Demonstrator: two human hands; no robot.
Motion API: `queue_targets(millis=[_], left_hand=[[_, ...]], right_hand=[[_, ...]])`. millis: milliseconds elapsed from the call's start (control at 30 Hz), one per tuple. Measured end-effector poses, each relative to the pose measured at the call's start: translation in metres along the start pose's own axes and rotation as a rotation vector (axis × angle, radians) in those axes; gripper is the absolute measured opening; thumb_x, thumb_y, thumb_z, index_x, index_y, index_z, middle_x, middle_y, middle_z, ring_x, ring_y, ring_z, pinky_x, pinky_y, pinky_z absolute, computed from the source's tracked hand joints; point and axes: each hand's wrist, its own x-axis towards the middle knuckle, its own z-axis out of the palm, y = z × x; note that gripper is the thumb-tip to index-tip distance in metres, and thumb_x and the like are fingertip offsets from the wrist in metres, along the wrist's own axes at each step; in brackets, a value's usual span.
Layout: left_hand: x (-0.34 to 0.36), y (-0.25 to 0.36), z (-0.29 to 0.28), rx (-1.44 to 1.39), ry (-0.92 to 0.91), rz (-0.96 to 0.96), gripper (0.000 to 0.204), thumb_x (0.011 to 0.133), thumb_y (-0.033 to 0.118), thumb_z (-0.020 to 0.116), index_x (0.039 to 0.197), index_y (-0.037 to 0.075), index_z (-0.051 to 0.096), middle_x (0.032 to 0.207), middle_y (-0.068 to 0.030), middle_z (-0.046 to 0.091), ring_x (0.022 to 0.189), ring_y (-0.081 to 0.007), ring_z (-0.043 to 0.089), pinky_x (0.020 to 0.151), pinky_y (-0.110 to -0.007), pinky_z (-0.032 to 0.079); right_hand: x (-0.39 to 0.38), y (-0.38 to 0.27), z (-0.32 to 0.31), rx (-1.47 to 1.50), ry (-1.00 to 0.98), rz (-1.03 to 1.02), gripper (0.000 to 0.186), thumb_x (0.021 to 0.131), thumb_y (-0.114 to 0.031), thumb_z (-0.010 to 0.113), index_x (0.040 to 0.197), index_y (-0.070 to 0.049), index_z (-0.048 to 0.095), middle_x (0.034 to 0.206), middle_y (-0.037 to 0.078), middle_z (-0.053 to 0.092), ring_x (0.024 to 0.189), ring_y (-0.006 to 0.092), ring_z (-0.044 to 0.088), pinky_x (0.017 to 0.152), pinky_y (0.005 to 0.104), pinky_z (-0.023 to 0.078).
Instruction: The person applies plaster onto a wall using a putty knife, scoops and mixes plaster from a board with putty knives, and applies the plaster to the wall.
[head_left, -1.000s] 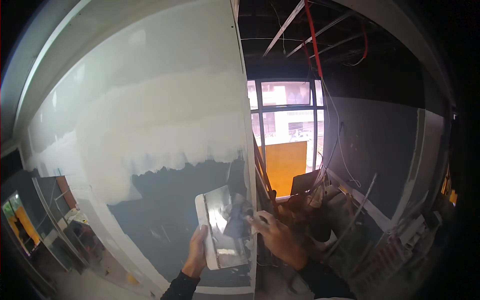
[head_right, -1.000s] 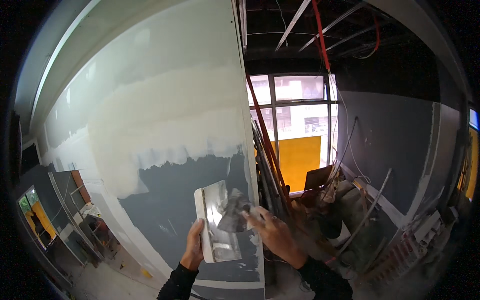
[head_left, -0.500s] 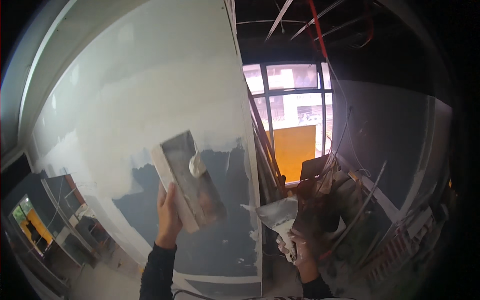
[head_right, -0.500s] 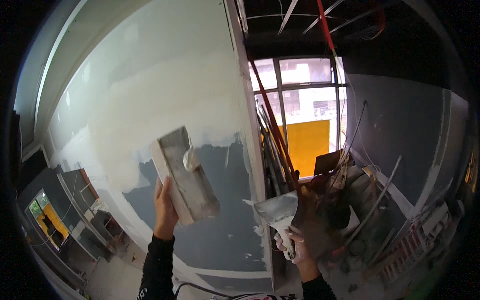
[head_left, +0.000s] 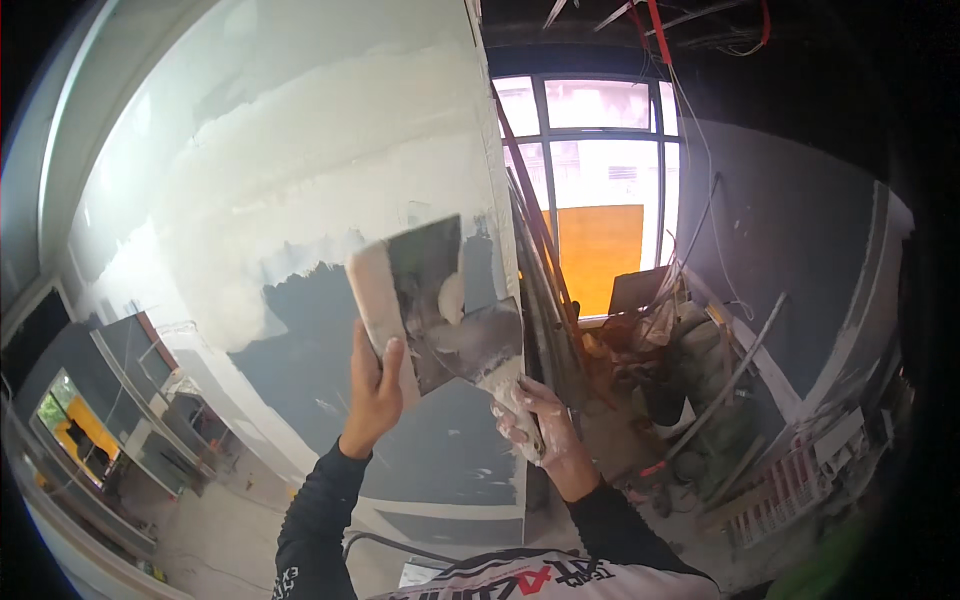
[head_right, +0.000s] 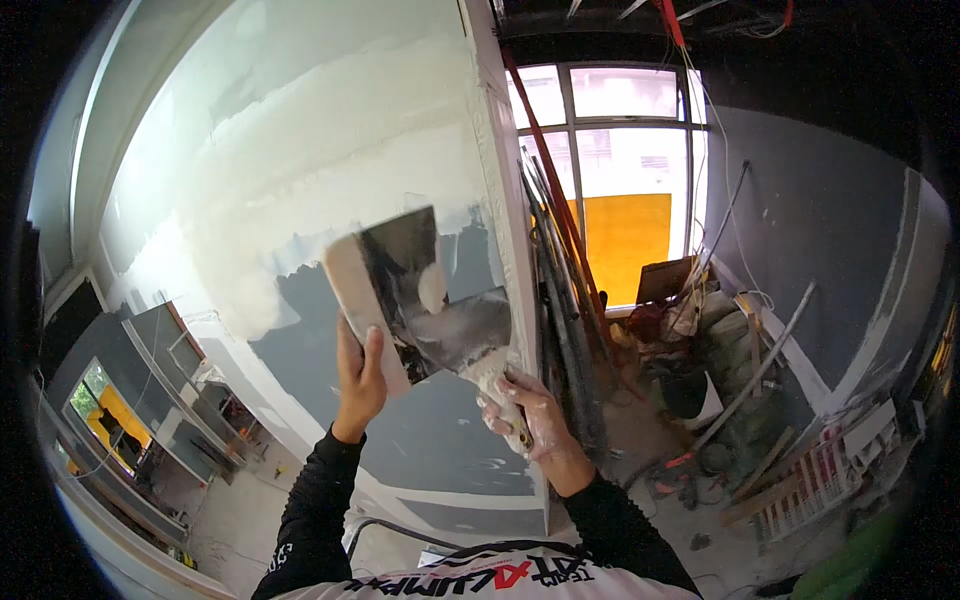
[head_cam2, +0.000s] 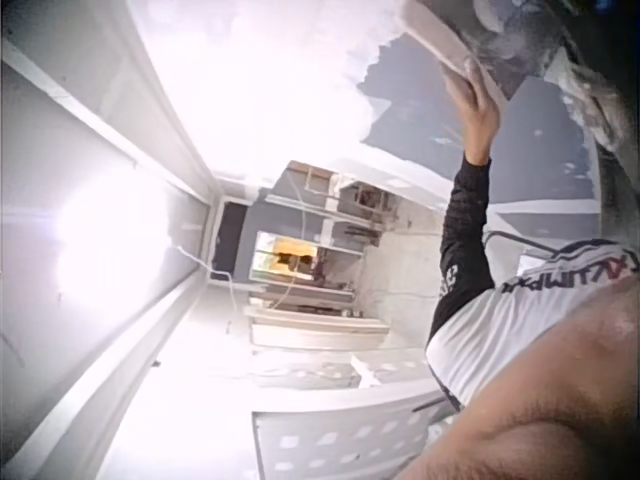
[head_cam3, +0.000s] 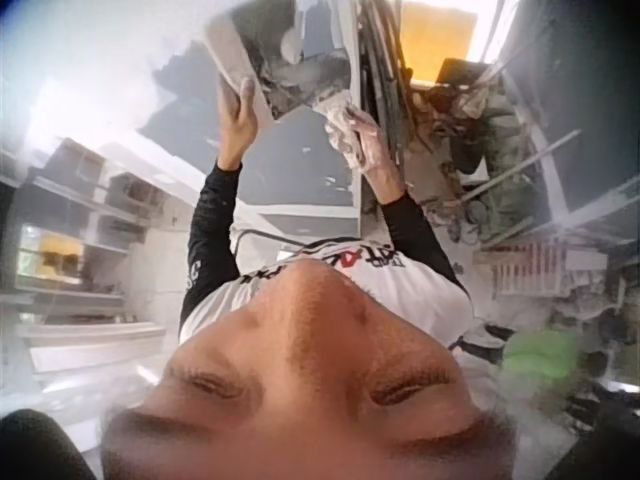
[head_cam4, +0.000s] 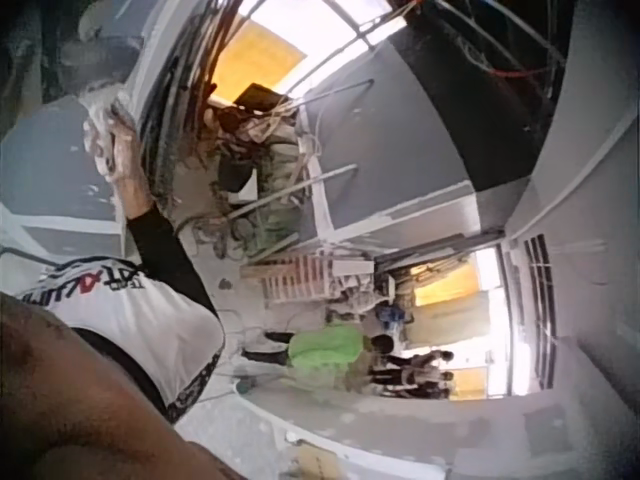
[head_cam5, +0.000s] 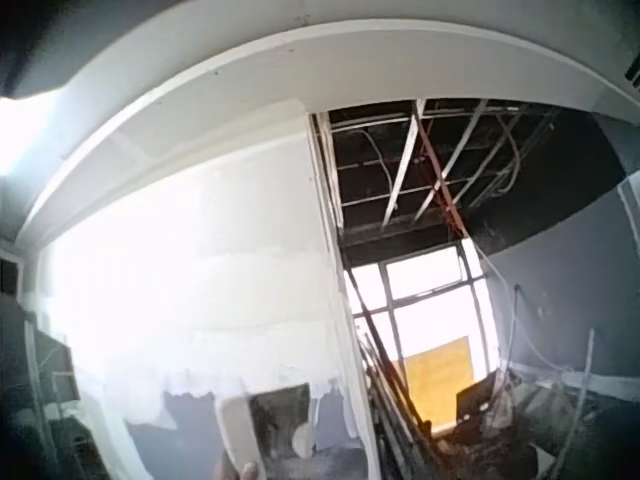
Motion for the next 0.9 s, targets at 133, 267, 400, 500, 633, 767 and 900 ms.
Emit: queue_targets(millis=[133, 267, 400, 500, 633, 767, 900], left_hand=[[-0.025, 0.003, -0.007, 0.155, -0.102, 0.004, 0.031, 0.103, 0.014, 0.048, 0.127, -0.006, 0.044, 0.097, -0.0143, 0.061, 0.085, -0.0186, 0.058, 0.076, -0.032, 0.048], [-0.067, -0.024, -0.02, 0.033, 0.004, -0.078, 0.038, 0.104, 0.016, 0.048, 0.134, -0.006, 0.043, 0.114, -0.0157, 0.058, 0.104, -0.0203, 0.056, 0.091, -0.033, 0.044], [-0.143, -0.082, -0.066, -0.107, 0.23, -0.369, 0.039, 0.104, 0.022, 0.05, 0.134, -0.003, 0.046, 0.115, -0.0119, 0.059, 0.105, -0.02, 0.056, 0.092, -0.033, 0.044], [-0.204, -0.114, -0.099, -0.085, 0.325, -0.667, 0.035, 0.104, 0.026, 0.05, 0.127, 0.0, 0.053, 0.105, -0.0082, 0.061, 0.094, -0.0172, 0.058, 0.083, -0.032, 0.048], [-0.269, -0.114, -0.123, 0.159, 0.395, -0.869, 0.035, 0.103, 0.028, 0.051, 0.122, -0.001, 0.055, 0.091, -0.0082, 0.062, 0.08, -0.0159, 0.06, 0.07, -0.032, 0.049], [-0.376, -0.188, -0.147, 0.294, 0.48, -0.822, 0.036, 0.102, 0.027, 0.051, 0.121, -0.004, 0.054, 0.09, -0.0148, 0.064, 0.085, -0.026, 0.064, 0.076, -0.039, 0.049], [-0.374, -0.18, -0.144, 0.476, 0.435, -0.947, 0.035, 0.101, 0.024, 0.05, 0.121, -0.005, 0.054, 0.101, -0.0268, 0.065, 0.098, -0.041, 0.064, 0.085, -0.046, 0.047]], right_hand=[[0.004, -0.02, 0.006, 0.083, -0.131, -0.004, 0.016, 0.099, -0.012, 0.056, 0.112, -0.003, 0.057, 0.089, 0.01, 0.057, 0.072, 0.0149, 0.057, 0.05, 0.0236, 0.044], [0.011, -0.065, 0.04, -0.216, -0.073, -0.267, 0.033, 0.098, -0.013, 0.056, 0.128, 0.001, 0.052, 0.093, 0.012, 0.06, 0.066, 0.0139, 0.057, 0.052, 0.0237, 0.046], [0.064, -0.148, 0.131, -1.88, -0.163, -1.173, 0.058, 0.093, 0.004, 0.052, 0.148, -0.011, 0.046, 0.136, 0.018, 0.056, 0.101, 0.028, 0.066, 0.081, 0.0345, 0.055], [0.113, -0.202, 0.206, -2.877, -0.067, -1.517, 0.069, 0.084, 0.01, 0.055, 0.145, -0.021, 0.05, 0.155, 0.007, 0.039, 0.109, 0.0263, 0.064, 0.091, 0.0336, 0.056], [0.222, -0.236, 0.249, -3.202, -0.37, -1.827, 0.044, 0.091, -0.01, 0.06, 0.134, -0.018, 0.059, 0.144, 0.006, 0.053, 0.112, 0.0232, 0.064, 0.09, 0.031, 0.054], [0.264, -0.24, 0.264, -3.227, -0.453, -1.826, 0.041, 0.091, -0.013, 0.059, 0.132, -0.018, 0.061, 0.143, 0.005, 0.055, 0.114, 0.0221, 0.064, 0.087, 0.0299, 0.054], [0.251, -0.252, 0.254, -3.26, -0.365, -1.538, 0.05, 0.087, -0.009, 0.064, 0.136, -0.018, 0.058, 0.145, 0.008, 0.052, 0.113, 0.024, 0.064, 0.085, 0.0341, 0.055]])
